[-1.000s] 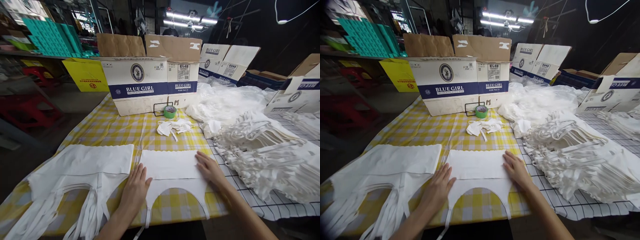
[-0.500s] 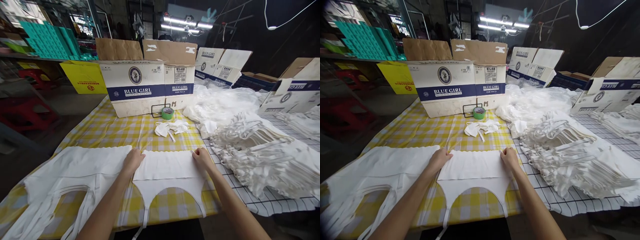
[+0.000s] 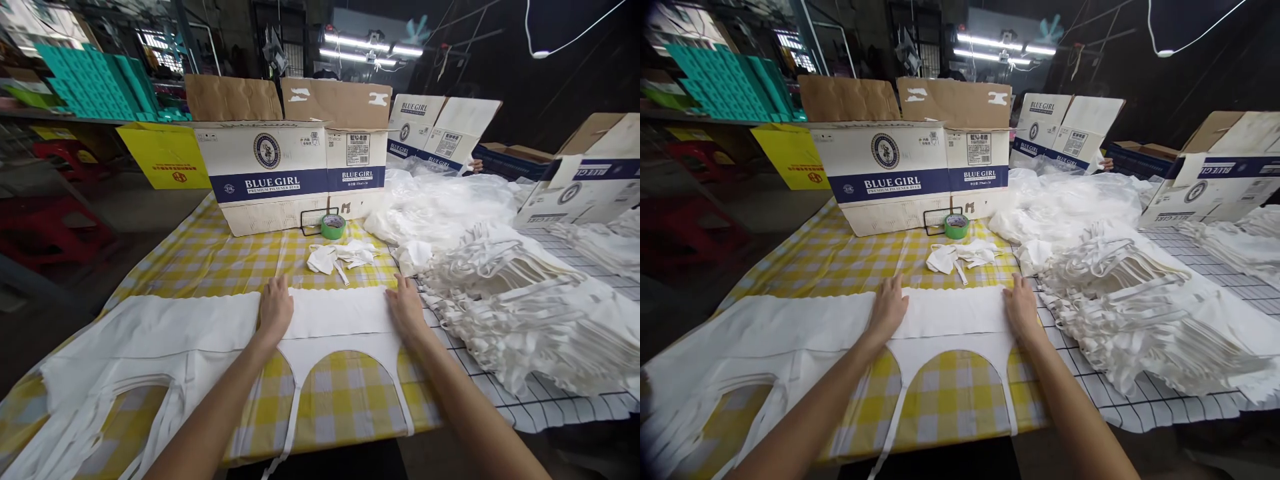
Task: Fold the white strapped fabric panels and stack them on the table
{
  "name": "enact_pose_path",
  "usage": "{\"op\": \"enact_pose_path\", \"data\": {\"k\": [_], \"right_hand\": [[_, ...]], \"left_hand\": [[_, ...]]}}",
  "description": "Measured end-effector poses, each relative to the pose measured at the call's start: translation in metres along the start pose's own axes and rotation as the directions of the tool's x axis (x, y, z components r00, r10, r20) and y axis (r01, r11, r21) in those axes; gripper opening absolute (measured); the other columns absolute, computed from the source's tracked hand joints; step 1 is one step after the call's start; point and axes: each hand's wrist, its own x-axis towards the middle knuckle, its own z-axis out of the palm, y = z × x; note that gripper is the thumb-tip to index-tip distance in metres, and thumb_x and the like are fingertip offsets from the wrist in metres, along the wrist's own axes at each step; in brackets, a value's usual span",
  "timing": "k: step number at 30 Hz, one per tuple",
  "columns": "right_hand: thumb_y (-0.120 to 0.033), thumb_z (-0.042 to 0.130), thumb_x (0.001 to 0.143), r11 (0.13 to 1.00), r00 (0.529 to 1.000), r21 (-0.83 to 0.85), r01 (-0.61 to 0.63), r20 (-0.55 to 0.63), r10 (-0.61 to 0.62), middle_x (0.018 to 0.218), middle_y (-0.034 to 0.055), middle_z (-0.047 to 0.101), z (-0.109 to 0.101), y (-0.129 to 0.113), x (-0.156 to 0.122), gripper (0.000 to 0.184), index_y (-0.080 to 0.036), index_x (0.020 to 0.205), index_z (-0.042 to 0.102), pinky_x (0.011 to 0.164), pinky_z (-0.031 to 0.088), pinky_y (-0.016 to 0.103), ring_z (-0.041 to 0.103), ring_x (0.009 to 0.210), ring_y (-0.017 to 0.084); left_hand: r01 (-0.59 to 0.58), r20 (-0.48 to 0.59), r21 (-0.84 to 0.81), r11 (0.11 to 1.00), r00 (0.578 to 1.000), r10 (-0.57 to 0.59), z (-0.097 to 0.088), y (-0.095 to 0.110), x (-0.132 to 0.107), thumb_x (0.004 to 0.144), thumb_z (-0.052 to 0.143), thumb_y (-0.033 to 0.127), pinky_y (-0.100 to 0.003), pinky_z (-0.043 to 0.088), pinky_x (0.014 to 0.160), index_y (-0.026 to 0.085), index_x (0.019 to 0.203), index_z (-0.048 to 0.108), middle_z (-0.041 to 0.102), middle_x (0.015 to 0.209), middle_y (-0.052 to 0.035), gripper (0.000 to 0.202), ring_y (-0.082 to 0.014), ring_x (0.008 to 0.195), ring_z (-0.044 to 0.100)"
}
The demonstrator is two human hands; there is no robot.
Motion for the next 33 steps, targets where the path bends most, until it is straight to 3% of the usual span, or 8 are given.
{"op": "enact_pose_path", "data": {"k": [3,6,10,16,19,23,28,33], "right_hand": [[-0.036,0.034,0.090,0.973,0.988,-0.171,0.153,0.056,-0.145,0.140,0.0147,0.035,0.016,-0.009,-0.013,0.049,-0.019,0.136,0.033,0.098,0.027,0.046,0.032,0.126,0.030],[-0.045,0.025,0.093,0.918,0.947,-0.282,0.278,0.238,-0.214,0.148,0.0077,0.024,0.026,-0.010,-0.024,0.050,-0.025,0.139,0.030,0.104,0.019,0.046,0.017,0.135,0.025],[-0.053,0.020,0.092,0.903,0.919,-0.297,0.309,0.339,-0.202,0.150,0.0048,0.017,0.021,0.003,-0.033,0.056,-0.027,0.142,0.022,0.106,0.015,0.046,0.011,0.137,0.022],[-0.051,0.022,0.092,0.904,0.933,-0.321,0.283,0.313,-0.181,0.151,0.0003,0.013,0.002,0.028,-0.057,0.054,-0.030,0.142,0.018,0.107,0.015,0.047,0.010,0.138,0.021],[-0.049,0.021,0.093,0.911,0.933,-0.306,0.276,0.313,-0.177,0.150,-0.0011,0.015,-0.002,0.030,-0.059,0.052,-0.031,0.142,0.019,0.107,0.017,0.046,0.012,0.137,0.020],[-0.045,0.018,0.094,0.931,0.969,-0.313,0.189,0.211,-0.125,0.151,0.0030,0.012,0.004,0.018,-0.047,0.053,-0.025,0.143,0.017,0.106,0.019,0.043,0.010,0.138,0.020],[-0.046,0.022,0.094,0.922,0.956,-0.315,0.227,0.253,-0.149,0.150,0.0040,0.017,0.019,0.004,-0.036,0.054,-0.024,0.142,0.021,0.106,0.017,0.046,0.013,0.137,0.023],[-0.048,0.022,0.093,0.908,0.947,-0.318,0.274,0.254,-0.197,0.150,0.0046,0.017,0.018,0.005,-0.038,0.054,-0.025,0.142,0.022,0.106,0.018,0.045,0.014,0.137,0.023]], "left_hand": [[-0.246,0.022,0.098,0.964,0.969,0.245,0.019,0.017,-0.017,0.083,0.049,0.030,-0.047,0.020,0.106,0.020,0.139,0.028,0.030,0.143,-0.0119,0.060,-0.0317,0.132,0.024],[-0.438,0.195,0.132,0.889,0.891,0.410,0.034,0.023,-0.034,0.085,0.044,0.045,-0.053,0.011,0.108,0.029,0.140,0.025,0.020,0.149,-0.0059,0.061,-0.0292,0.137,0.013],[-0.424,0.290,0.160,0.891,0.883,0.368,0.034,0.009,-0.047,0.086,0.031,0.058,-0.054,0.008,0.108,0.030,0.142,0.019,0.013,0.151,-0.0042,0.064,-0.0268,0.138,0.009],[-0.367,0.330,0.242,0.898,0.902,0.280,0.016,-0.018,-0.059,0.085,0.027,0.062,-0.052,0.006,0.109,0.025,0.143,0.017,0.006,0.151,-0.0070,0.069,-0.0275,0.138,0.004],[-0.298,0.354,0.288,0.910,0.916,0.188,0.012,-0.018,-0.063,0.082,0.029,0.065,-0.054,0.006,0.108,0.020,0.142,0.020,0.006,0.150,-0.0122,0.076,-0.0306,0.138,0.005],[-0.326,0.384,0.246,0.913,0.897,0.217,0.015,0.020,-0.063,0.082,0.033,0.064,-0.056,0.003,0.107,0.020,0.142,0.023,0.010,0.150,-0.0125,0.075,-0.0321,0.137,0.003],[-0.586,0.449,-0.023,0.810,0.718,0.532,0.037,0.088,-0.076,0.083,0.034,0.062,-0.057,0.005,0.108,0.028,0.142,0.019,0.007,0.151,-0.0050,0.070,-0.0278,0.138,0.003],[-0.622,0.465,-0.131,0.772,0.649,0.602,0.045,0.096,-0.094,0.084,0.026,0.063,-0.060,0.004,0.107,0.028,0.143,0.014,0.008,0.151,-0.0044,0.070,-0.0271,0.138,0.003]]}}
